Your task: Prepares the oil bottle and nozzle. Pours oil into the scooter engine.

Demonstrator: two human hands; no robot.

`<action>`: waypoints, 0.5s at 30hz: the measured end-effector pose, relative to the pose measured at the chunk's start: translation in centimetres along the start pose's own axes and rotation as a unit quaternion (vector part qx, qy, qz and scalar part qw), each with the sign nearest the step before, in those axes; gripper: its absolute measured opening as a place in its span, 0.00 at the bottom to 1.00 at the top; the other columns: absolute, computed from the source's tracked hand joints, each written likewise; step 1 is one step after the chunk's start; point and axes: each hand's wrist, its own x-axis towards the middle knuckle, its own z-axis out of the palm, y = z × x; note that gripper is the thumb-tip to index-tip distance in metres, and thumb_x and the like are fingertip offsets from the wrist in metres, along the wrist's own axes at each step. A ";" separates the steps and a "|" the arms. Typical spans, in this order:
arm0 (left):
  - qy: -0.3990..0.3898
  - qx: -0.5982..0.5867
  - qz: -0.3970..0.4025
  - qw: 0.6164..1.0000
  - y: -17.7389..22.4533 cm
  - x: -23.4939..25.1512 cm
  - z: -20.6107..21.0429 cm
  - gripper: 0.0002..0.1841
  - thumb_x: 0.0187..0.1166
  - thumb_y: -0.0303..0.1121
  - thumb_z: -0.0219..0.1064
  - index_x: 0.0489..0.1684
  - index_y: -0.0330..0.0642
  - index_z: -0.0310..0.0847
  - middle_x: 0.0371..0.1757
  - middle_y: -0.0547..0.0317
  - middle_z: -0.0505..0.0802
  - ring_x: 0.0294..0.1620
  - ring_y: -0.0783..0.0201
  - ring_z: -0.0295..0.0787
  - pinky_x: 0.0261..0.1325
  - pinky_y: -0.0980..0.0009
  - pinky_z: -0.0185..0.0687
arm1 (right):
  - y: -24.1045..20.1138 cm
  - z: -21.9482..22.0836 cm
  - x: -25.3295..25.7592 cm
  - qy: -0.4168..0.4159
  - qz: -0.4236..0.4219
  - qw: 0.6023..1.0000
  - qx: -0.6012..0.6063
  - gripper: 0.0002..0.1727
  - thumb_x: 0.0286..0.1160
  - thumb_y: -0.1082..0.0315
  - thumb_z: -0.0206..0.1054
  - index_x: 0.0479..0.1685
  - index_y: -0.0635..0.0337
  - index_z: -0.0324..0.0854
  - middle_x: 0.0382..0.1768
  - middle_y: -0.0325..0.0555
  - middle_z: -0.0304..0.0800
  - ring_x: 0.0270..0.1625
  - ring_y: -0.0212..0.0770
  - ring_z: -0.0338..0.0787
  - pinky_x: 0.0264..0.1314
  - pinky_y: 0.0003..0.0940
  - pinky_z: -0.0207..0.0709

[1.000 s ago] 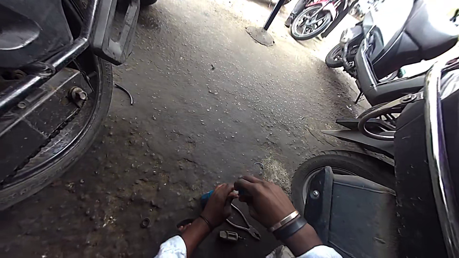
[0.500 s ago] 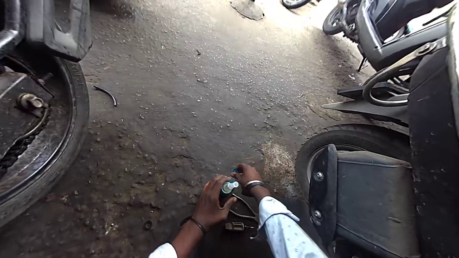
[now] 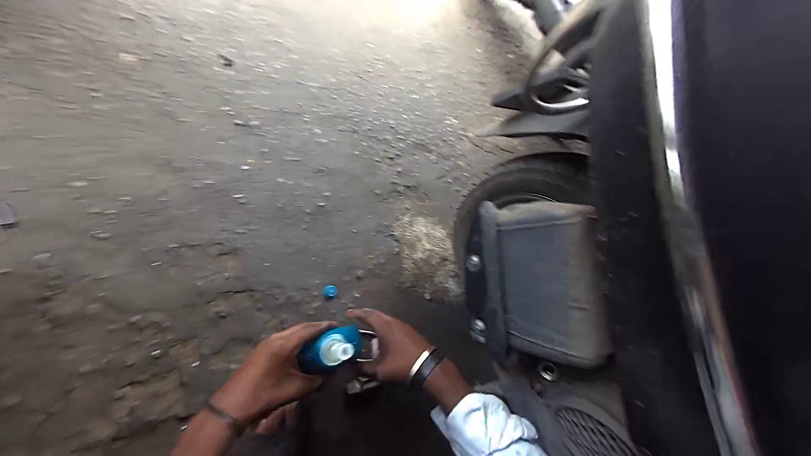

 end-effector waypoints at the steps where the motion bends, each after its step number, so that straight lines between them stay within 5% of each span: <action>1: -0.024 -0.016 0.030 0.999 1.1 0.7 -0.5 0.36 0.53 0.50 0.86 0.69 0.56 0.87 0.61 0.68 0.94 0.62 0.72 0.90 0.67 0.64 0.88 | -0.2 0.2 -1.9 0.018 0.004 1.000 0.021 0.54 0.52 0.55 0.87 0.89 0.42 0.64 0.83 0.43 0.72 0.79 0.45 0.79 0.77 0.54 0.77; 4: -0.119 -0.045 0.099 0.987 5.5 2.9 -1.4 0.33 0.57 0.53 0.83 0.69 0.60 0.86 0.61 0.70 0.93 0.59 0.74 0.90 0.63 0.67 0.90 | -0.7 2.2 -7.2 0.153 -0.004 0.984 0.096 0.52 0.46 0.51 0.89 0.81 0.54 0.72 0.71 0.47 0.85 0.69 0.43 0.87 0.70 0.49 0.83; 8: -0.270 -0.073 0.130 0.951 10.8 5.5 -0.9 0.33 0.61 0.49 0.83 0.71 0.56 0.84 0.65 0.62 0.92 0.62 0.66 0.90 0.64 0.58 0.88 | -1.4 5.1 -13.2 0.379 -0.010 0.903 0.204 0.38 0.44 0.60 0.89 0.59 0.73 0.85 0.54 0.56 0.94 0.58 0.43 0.94 0.65 0.41 0.87; 12: -0.248 -0.226 0.167 0.927 10.9 5.4 3.1 0.34 0.63 0.47 0.85 0.72 0.49 0.82 0.68 0.58 0.89 0.70 0.65 0.84 0.75 0.64 0.82 | -0.4 7.1 -17.1 0.437 0.051 0.859 0.263 0.38 0.35 0.63 0.94 0.55 0.69 0.87 0.48 0.49 0.96 0.53 0.34 0.95 0.62 0.35 0.90; 15: -0.199 -0.376 0.042 0.904 7.7 3.9 4.8 0.43 0.70 0.69 0.69 0.78 0.46 0.77 0.71 0.52 0.88 0.72 0.53 0.85 0.73 0.54 0.84 | 1.2 6.7 -18.2 0.413 -0.003 0.863 0.291 0.38 0.38 0.64 0.95 0.56 0.70 0.87 0.52 0.50 0.95 0.57 0.36 0.93 0.66 0.35 0.88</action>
